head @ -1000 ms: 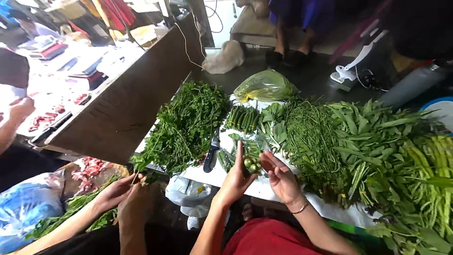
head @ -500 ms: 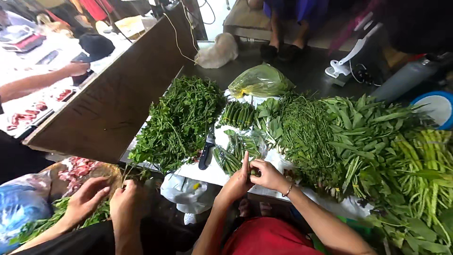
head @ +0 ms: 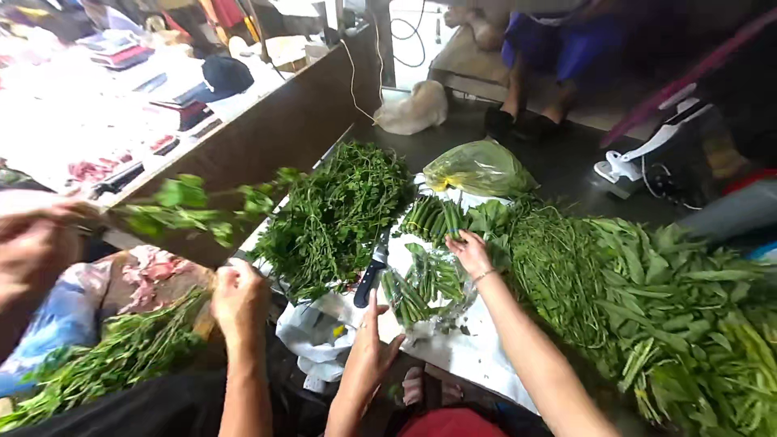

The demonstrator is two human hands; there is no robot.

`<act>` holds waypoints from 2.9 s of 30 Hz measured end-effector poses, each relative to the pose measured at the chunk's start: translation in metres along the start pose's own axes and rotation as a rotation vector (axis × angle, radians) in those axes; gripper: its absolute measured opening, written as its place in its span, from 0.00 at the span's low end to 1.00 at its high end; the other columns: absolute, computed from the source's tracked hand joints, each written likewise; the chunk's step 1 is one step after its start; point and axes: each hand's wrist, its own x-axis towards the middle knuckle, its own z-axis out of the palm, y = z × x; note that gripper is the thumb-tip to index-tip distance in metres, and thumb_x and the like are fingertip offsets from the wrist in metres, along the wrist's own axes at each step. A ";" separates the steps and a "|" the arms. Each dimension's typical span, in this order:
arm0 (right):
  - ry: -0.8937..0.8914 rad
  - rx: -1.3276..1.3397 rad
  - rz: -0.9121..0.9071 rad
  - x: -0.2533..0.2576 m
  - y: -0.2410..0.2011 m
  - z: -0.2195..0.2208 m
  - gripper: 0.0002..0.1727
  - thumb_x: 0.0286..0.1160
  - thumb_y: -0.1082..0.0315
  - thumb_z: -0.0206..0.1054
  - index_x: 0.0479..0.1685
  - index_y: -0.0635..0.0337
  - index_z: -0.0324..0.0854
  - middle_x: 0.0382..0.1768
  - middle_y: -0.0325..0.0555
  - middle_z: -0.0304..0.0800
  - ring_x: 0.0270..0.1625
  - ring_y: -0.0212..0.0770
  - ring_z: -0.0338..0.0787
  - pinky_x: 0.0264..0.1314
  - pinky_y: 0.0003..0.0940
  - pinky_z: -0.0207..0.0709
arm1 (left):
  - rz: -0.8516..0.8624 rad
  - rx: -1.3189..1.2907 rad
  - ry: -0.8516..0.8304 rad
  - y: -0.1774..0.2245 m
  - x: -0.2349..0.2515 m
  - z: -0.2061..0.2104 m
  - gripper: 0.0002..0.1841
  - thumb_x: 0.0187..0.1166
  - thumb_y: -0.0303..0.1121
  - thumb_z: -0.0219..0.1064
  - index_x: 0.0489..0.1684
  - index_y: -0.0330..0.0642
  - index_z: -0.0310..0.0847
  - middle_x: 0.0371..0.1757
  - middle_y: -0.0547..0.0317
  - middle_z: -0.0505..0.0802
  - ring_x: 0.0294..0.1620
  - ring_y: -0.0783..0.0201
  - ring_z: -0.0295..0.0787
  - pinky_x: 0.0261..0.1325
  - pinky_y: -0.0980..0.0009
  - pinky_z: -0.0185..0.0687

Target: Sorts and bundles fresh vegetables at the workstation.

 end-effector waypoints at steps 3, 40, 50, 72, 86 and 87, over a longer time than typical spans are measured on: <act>0.052 -0.134 -0.090 0.047 0.019 0.038 0.29 0.87 0.72 0.61 0.84 0.68 0.55 0.72 0.70 0.72 0.56 0.55 0.90 0.56 0.44 0.88 | -0.028 0.015 0.036 -0.014 -0.011 -0.005 0.55 0.71 0.37 0.78 0.94 0.31 0.38 0.70 0.40 0.86 0.71 0.48 0.84 0.74 0.51 0.79; -0.702 -1.755 -0.159 -0.049 0.116 0.002 0.20 0.89 0.64 0.56 0.72 0.58 0.83 0.70 0.58 0.85 0.76 0.56 0.82 0.81 0.54 0.72 | -0.585 0.314 -0.151 -0.054 0.064 0.061 0.26 0.79 0.40 0.70 0.73 0.34 0.78 0.69 0.35 0.86 0.72 0.38 0.81 0.75 0.42 0.74; -0.455 -1.263 -0.078 -0.053 0.079 -0.032 0.20 0.91 0.70 0.50 0.71 0.67 0.82 0.69 0.61 0.86 0.73 0.51 0.85 0.81 0.45 0.71 | -0.540 -0.798 0.045 -0.057 0.075 0.079 0.09 0.86 0.25 0.60 0.53 0.27 0.77 0.54 0.43 0.90 0.53 0.59 0.89 0.59 0.61 0.86; -0.563 -1.646 0.106 -0.064 0.033 -0.038 0.22 0.90 0.58 0.58 0.63 0.69 0.83 0.62 0.65 0.87 0.68 0.59 0.86 0.75 0.59 0.73 | -0.564 -0.331 0.067 -0.087 0.049 0.062 0.16 0.86 0.30 0.61 0.63 0.26 0.76 0.58 0.38 0.88 0.55 0.54 0.89 0.60 0.57 0.85; -0.526 -1.268 -0.143 -0.099 0.051 -0.056 0.16 0.86 0.65 0.60 0.56 0.69 0.87 0.52 0.59 0.91 0.52 0.49 0.92 0.64 0.45 0.84 | -0.486 -1.217 0.269 -0.022 0.021 0.055 0.09 0.90 0.27 0.48 0.41 0.42 0.74 0.25 0.65 0.85 0.25 0.69 0.84 0.39 0.69 0.87; -0.461 -1.339 -0.193 -0.085 0.052 -0.050 0.16 0.86 0.66 0.60 0.58 0.68 0.87 0.57 0.59 0.90 0.58 0.50 0.91 0.70 0.45 0.81 | -0.478 -1.185 0.279 -0.025 0.020 0.051 0.09 0.90 0.27 0.49 0.40 0.43 0.74 0.23 0.67 0.84 0.23 0.70 0.82 0.36 0.70 0.86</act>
